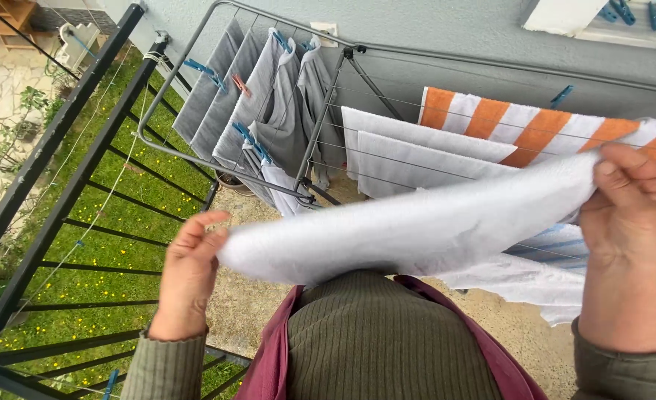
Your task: The person folds items of clothing by hand, including a pink cloth and several white towels, and places them into a blue plastic basin while standing on a balcony.
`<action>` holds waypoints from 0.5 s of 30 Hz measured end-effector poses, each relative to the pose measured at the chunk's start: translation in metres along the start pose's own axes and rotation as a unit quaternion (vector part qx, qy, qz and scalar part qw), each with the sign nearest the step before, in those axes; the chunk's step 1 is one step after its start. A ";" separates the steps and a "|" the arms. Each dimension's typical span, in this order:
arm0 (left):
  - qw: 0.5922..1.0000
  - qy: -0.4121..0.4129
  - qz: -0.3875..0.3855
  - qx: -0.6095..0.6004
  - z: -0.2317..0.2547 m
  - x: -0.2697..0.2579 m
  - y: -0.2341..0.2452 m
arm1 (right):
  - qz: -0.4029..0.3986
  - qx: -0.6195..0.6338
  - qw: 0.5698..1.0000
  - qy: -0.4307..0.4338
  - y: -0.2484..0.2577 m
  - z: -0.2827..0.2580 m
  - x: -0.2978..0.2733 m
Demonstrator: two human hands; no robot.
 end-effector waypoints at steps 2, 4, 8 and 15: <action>0.972 -0.222 0.013 -0.080 0.041 -0.004 -0.001 | -0.049 -0.058 0.995 0.062 -0.008 -0.025 0.010; 0.968 -0.244 0.018 -0.060 0.062 0.005 -0.009 | -0.073 -0.128 0.988 0.047 -0.033 -0.033 0.011; 0.973 -0.214 0.052 -0.065 0.119 0.013 -0.026 | -0.113 -0.156 0.980 -0.047 -0.041 -0.038 0.053; 0.922 -0.346 -0.047 0.165 0.178 -0.004 -0.052 | -0.251 -0.255 0.902 0.241 -0.064 -0.073 0.077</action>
Point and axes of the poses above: each hand's wrist, its own x-axis towards the middle knuckle, its own y-axis out of the back of the hand, z = x × y, the point moved 3 cm from there along x, towards the middle knuckle, and after that the axes turned 6 degrees about -y, right-handed, at the moved point
